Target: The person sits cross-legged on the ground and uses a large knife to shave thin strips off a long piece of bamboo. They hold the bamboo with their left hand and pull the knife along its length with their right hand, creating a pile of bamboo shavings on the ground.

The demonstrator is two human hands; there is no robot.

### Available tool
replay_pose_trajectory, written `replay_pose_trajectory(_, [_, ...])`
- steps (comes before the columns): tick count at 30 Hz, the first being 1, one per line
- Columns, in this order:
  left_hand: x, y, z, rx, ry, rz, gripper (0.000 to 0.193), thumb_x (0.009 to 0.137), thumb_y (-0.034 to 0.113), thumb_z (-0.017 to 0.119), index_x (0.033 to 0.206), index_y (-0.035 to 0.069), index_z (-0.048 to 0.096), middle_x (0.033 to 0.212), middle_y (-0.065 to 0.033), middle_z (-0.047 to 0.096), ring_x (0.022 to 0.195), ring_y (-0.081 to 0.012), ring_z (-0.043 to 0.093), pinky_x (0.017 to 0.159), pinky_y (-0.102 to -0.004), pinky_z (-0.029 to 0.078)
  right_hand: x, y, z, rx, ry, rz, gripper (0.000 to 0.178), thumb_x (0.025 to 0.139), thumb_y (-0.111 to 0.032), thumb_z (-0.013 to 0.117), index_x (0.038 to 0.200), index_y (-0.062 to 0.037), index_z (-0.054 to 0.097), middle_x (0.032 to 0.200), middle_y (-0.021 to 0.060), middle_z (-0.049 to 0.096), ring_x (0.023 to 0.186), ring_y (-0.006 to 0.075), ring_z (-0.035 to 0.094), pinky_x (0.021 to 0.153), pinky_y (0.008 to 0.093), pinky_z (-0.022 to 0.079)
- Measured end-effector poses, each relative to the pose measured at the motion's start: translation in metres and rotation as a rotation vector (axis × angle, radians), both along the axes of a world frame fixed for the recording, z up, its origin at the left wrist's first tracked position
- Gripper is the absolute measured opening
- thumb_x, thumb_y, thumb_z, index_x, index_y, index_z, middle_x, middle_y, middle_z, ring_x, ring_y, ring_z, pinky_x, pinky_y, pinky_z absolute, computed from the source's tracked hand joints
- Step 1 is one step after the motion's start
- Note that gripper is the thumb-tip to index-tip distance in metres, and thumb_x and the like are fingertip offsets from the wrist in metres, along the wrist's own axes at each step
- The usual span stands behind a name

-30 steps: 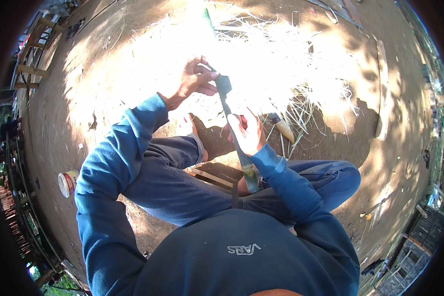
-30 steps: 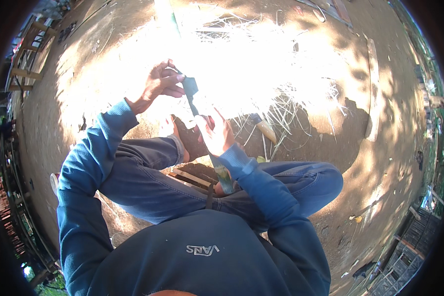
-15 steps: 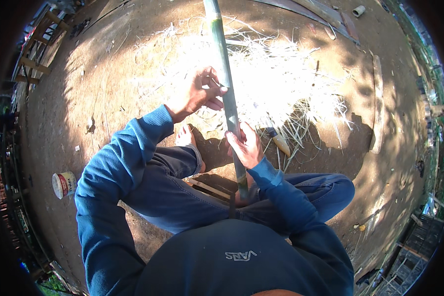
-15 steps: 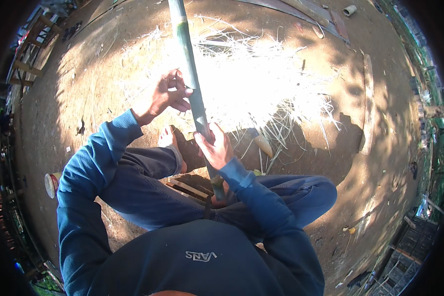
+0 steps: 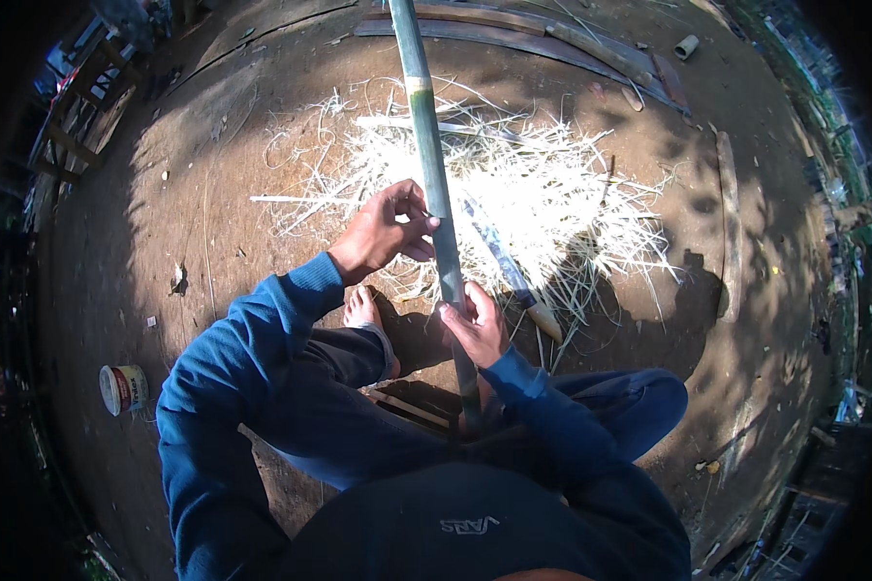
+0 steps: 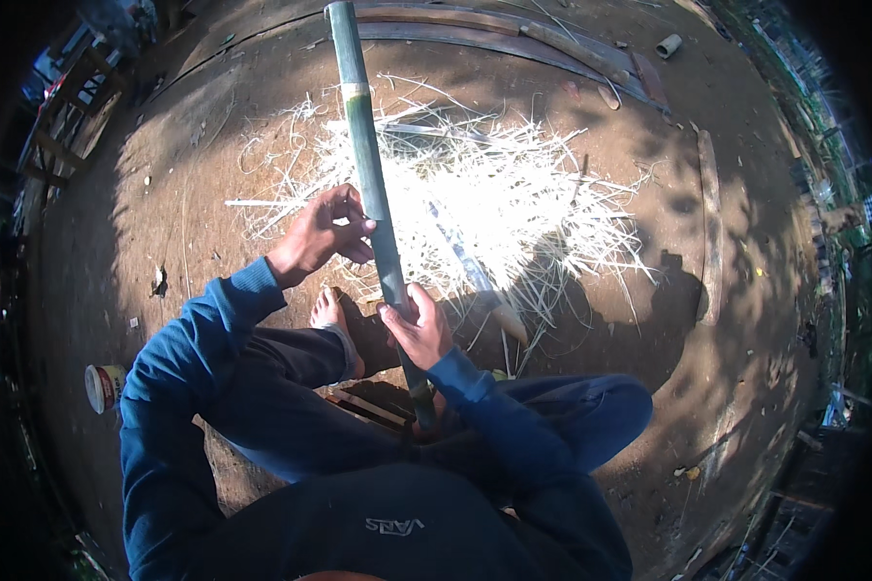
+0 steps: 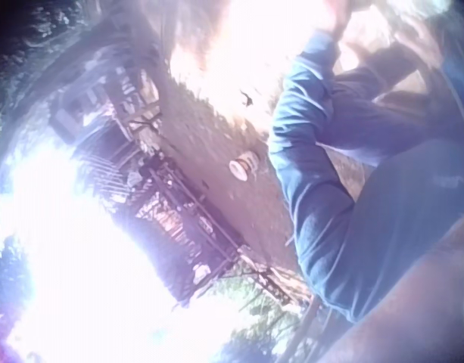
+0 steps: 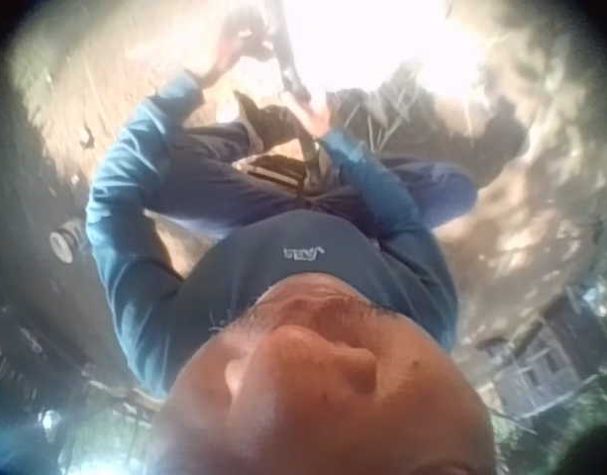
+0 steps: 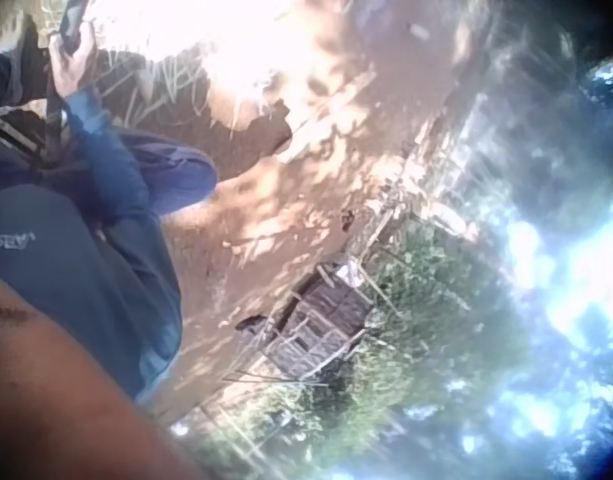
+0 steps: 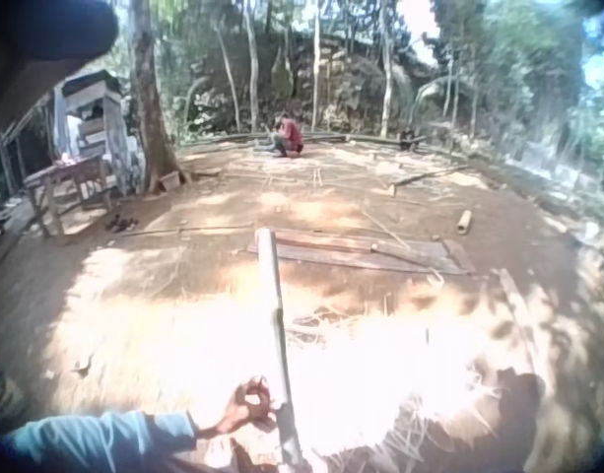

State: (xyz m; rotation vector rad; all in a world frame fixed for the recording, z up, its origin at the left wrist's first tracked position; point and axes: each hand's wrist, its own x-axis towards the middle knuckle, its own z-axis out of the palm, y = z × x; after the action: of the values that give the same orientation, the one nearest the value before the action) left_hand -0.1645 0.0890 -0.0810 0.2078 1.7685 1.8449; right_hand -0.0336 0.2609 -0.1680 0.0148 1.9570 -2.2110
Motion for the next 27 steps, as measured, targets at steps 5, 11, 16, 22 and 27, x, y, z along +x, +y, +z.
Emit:
replay_pose_trajectory(5, [-0.003,-0.003,-0.011,0.036,0.017,0.02,0.025,0.089,0.004,0.063,0.105,0.002,0.044,0.092,-0.011,0.056,0.074,-0.0222,0.068,0.064,-0.0315,0.062,0.001,0.001,-0.001,0.028,0.058,-0.02,0.022,0.092,-0.019,0.063,0.097,-0.0029,0.05,0.07,0.0006,0.056,0.057,0.006,0.054,0.052,0.0239,0.046])
replay_pose_trajectory(11, [-0.004,-0.003,-0.012,0.064,0.01,0.072,0.026,0.09,0.004,0.063,0.109,0.001,0.046,0.096,-0.0105,0.056,0.078,-0.0216,0.067,0.063,-0.0317,0.062,0.005,-0.001,-0.015,0.051,0.145,-0.117,0.04,0.092,-0.018,0.062,0.122,0.006,0.05,0.078,0.0051,0.063,0.066,0.0069,0.061,0.057,0.0237,0.049])
replay_pose_trajectory(16, [-0.005,-0.003,-0.014,0.042,0.0,0.084,0.041,0.091,0.009,0.062,0.127,0.002,0.043,0.105,-0.0138,0.058,0.087,-0.0228,0.066,0.071,-0.0338,0.06,0.003,0.002,-0.021,0.21,0.288,-0.129,0.042,0.092,-0.014,0.061,0.125,0.008,0.048,0.085,0.0076,0.064,0.069,0.0078,0.062,0.061,0.0242,0.05])
replay_pose_trajectory(22, [-0.013,-0.01,-0.017,-0.406,0.358,-0.196,0.051,0.094,0.018,0.058,0.139,0.001,0.041,0.121,-0.0173,0.06,0.108,-0.0226,0.06,0.089,-0.0332,0.051,-0.023,0.011,-0.071,-0.005,0.142,-0.215,0.039,0.092,-0.006,0.057,0.128,0.0022,0.045,0.091,0.0073,0.064,0.065,0.0108,0.061,0.058,0.0262,0.053])
replay_pose_trajectory(27, [0.022,-0.03,-0.028,-0.612,0.61,-0.49,0.059,0.085,0.029,0.07,0.135,0.008,0.045,0.113,-0.0189,0.063,0.106,-0.0328,0.061,0.091,-0.0409,0.049,-0.045,0.008,-0.062,-0.394,-0.508,-0.225,0.025,0.088,-0.012,0.057,0.112,-0.0049,0.056,0.081,0.0074,0.062,0.072,0.0217,0.067,0.061,0.0347,0.057])
